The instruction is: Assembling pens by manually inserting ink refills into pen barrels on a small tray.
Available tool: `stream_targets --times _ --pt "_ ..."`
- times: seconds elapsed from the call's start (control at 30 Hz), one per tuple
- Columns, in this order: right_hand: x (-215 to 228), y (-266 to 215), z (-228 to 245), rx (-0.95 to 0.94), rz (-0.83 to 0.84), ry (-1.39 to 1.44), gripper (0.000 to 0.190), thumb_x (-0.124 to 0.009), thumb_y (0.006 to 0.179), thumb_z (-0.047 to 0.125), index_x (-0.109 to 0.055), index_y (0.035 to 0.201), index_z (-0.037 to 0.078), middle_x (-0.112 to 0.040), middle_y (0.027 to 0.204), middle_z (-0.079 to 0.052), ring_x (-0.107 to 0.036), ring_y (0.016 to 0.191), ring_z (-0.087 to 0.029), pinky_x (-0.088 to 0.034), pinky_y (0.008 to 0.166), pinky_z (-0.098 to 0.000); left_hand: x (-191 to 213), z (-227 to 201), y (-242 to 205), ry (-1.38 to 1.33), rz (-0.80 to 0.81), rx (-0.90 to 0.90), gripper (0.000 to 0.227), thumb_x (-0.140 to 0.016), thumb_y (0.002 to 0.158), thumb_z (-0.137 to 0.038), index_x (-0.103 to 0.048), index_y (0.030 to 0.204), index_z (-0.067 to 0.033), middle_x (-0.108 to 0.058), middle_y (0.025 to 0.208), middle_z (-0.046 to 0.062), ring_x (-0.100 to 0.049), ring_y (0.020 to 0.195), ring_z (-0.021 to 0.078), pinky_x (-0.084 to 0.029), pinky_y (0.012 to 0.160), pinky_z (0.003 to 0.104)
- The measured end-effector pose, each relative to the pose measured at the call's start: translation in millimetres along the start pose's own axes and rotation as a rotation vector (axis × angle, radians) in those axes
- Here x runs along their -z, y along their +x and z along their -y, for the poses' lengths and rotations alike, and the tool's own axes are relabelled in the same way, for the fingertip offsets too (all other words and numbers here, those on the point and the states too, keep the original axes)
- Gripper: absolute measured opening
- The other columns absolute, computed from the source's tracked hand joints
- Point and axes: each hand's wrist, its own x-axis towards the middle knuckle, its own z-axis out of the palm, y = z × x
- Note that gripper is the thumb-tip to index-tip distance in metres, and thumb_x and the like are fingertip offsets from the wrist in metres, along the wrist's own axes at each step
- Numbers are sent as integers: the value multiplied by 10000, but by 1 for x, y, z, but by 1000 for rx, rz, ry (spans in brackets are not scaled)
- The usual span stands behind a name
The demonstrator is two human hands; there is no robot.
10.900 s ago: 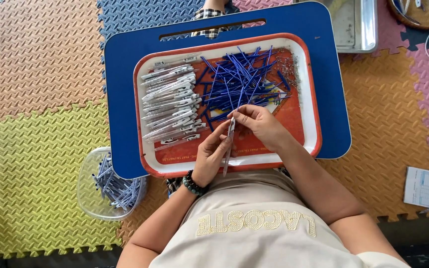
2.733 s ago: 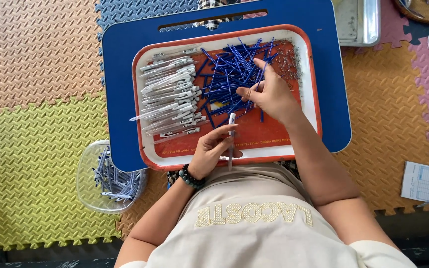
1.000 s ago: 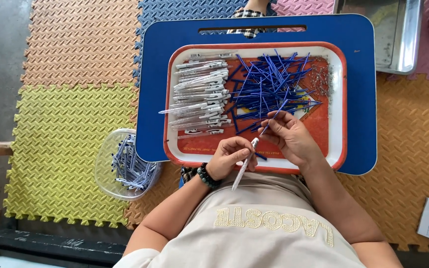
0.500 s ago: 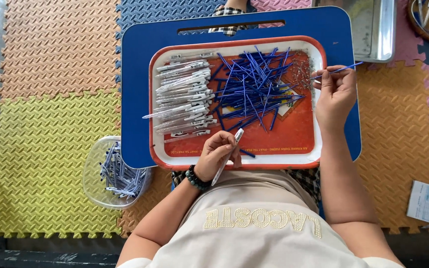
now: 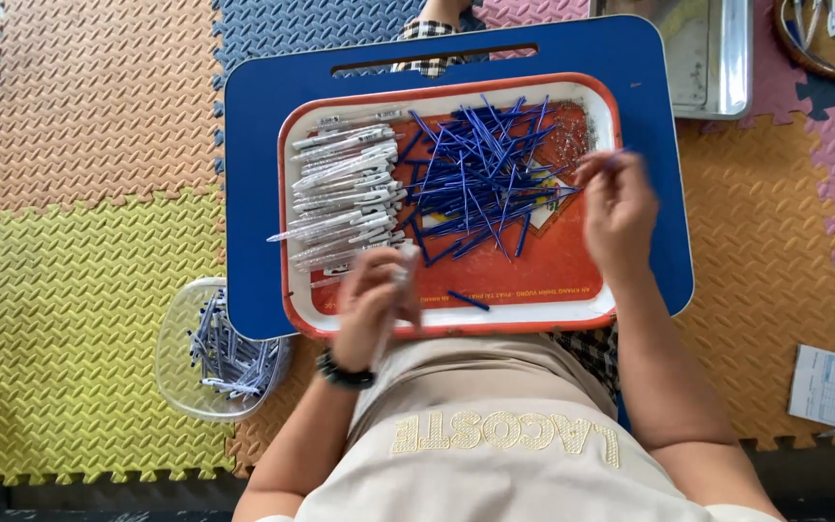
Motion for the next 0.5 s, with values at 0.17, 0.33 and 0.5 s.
stream_targets --times 0.17,0.33,0.5 --pt "-27 -56 32 92 564 -138 150 -814 953 214 -823 1091 158 -775 938 -69 -749 908 -283 -610 835 -418 79 -115 -3 587 -532 -405 518 -617 1202 -110 -419 1678 -71 -681 1107 127 -761 662 248 -698 601 346" --pt "-43 -83 29 201 868 -443 270 -854 932 446 -771 1023 206 -731 941 28 -709 941 -180 -575 822 -348 278 -127 -67 1371 -747 -229 270 -602 1302 -65 -656 1560 -2 -741 1138 249 -783 865 394 -679 751 463" --pt "-50 -66 24 251 766 -535 202 -847 974 394 -790 1031 209 -728 952 28 -700 942 -192 -574 825 -368 394 -62 -131 1900 -1023 746 254 -699 1108 -457 -801 1338 -423 -866 1187 -23 -809 1150 378 -632 945 593"
